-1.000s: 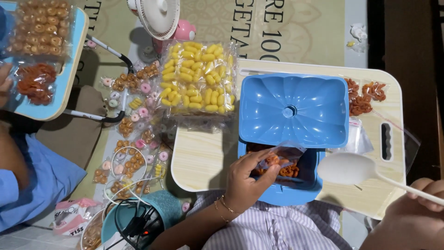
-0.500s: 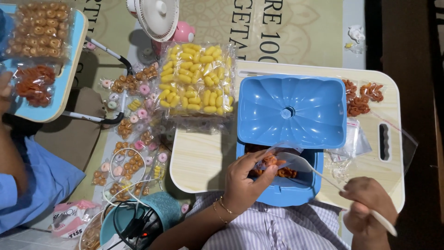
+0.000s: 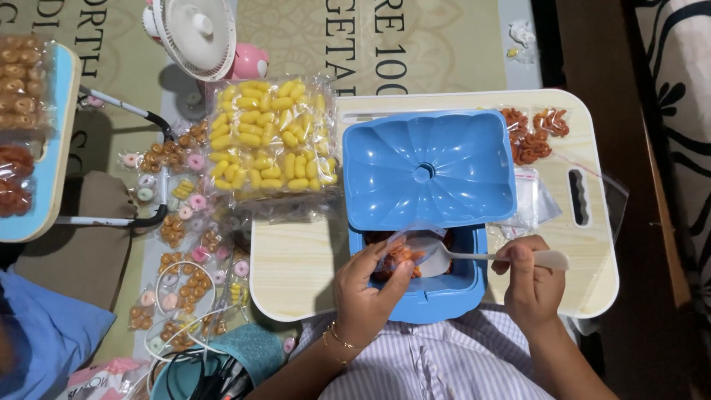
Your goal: A person is manually portioning and packing small orange snacks into individual plastic bags using a spoon and their hands.
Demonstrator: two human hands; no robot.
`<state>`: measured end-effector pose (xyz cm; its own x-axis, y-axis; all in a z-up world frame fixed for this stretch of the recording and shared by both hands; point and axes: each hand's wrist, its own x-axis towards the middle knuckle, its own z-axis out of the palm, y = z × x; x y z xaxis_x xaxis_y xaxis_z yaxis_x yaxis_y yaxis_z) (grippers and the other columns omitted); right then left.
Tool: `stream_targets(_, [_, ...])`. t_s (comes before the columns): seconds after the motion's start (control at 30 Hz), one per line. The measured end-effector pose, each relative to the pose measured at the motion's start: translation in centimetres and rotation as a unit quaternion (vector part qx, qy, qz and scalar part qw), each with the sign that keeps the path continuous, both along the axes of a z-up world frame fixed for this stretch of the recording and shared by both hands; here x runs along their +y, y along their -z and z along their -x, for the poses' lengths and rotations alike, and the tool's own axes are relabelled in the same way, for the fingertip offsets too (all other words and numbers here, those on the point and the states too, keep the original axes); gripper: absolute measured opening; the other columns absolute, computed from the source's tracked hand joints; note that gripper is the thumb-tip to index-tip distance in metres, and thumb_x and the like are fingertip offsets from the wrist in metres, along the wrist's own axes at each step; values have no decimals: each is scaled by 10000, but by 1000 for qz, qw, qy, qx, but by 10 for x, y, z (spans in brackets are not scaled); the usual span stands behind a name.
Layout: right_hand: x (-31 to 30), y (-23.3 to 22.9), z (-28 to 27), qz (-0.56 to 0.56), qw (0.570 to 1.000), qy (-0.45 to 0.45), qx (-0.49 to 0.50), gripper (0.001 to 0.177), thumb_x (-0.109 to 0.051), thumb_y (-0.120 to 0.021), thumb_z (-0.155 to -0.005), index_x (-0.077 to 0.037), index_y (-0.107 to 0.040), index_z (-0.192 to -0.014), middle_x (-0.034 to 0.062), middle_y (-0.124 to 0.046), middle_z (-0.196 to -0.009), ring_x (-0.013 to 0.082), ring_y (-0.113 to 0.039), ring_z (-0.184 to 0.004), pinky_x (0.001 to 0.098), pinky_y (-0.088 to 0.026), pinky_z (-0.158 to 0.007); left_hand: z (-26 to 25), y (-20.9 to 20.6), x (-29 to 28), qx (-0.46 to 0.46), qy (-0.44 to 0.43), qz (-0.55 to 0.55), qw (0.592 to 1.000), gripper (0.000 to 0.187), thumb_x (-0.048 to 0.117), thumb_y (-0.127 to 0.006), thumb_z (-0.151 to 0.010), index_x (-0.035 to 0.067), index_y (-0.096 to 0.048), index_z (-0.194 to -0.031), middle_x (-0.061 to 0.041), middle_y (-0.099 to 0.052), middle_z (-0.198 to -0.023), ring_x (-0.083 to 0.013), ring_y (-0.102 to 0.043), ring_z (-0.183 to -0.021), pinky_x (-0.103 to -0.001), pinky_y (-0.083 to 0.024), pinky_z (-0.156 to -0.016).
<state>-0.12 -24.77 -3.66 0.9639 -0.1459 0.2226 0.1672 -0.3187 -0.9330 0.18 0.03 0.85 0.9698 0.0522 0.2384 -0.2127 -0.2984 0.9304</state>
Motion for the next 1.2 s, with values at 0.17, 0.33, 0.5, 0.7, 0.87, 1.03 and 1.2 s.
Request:
stream_targets(0.17, [-18,11,-3,-112,994,18,5,283,-273,-415,-1174,-61,-529,-1025,60,-572,-844,107,-553,-720,231,-484,-725,1,-1,-1,-2,-1,33,999,359,115,-750,-848,18,-697,-1190,-83,-771,-968,-144,-712,-760,-258,-587,-696])
stream_targets(0.33, [-22,6,-6,-142,989,31,28,292,-308,-436,-1173,-73,-526,-1023,55,-570,-838,112,-556,-732,232,-487,-741,0,-5,-1,-1,6,33,999,356,109,-747,-849,23,-699,-1191,-98,-768,-1036,-158,-707,-807,-269,-586,-734])
stream_targets(0.5, [-19,8,-6,-107,994,16,21,309,-327,-434,-1173,-74,-532,-1025,55,-579,-833,109,-561,-735,235,-492,-751,0,-7,0,8,21,45,999,359,99,-736,-873,11,-689,-1218,-77,-749,-1009,-140,-681,-813,-262,-572,-756])
stream_targets(0.7, [-9,1,1,36,999,-17,-23,312,-255,-406,-1143,-7,-550,-1019,105,-602,-863,165,-610,-742,264,-531,-731,0,-3,-1,-1,19,44,999,360,97,-733,-864,1,-680,-1207,-95,-769,-1009,-150,-704,-796,-264,-584,-734])
stream_targets(0.87, [-21,7,3,47,995,-56,-73,282,-275,-394,-1138,-50,-530,-1038,81,-614,-888,153,-586,-755,270,-526,-737,-1,-6,0,-10,11,46,999,329,99,-729,-858,-2,-703,-1171,-98,-771,-984,-154,-699,-754,-261,-578,-681])
stream_targets(1.03, [-17,12,1,16,997,-52,-52,267,-250,-421,-1137,-47,-540,-1014,90,-626,-880,168,-586,-782,285,-510,-774,-5,-11,1,-9,13,45,999,350,102,-722,-859,8,-695,-1195,-103,-769,-1020,-156,-706,-794,-255,-582,-708])
stream_targets(1.2, [-11,12,3,-36,999,-11,1,334,-288,-400,-1176,-39,-537,-1000,100,-605,-926,170,-576,-799,292,-527,-779,0,-6,1,4,11,42,999,357,120,-729,-860,41,-697,-1207,-96,-765,-1017,-141,-687,-761,-243,-564,-673])
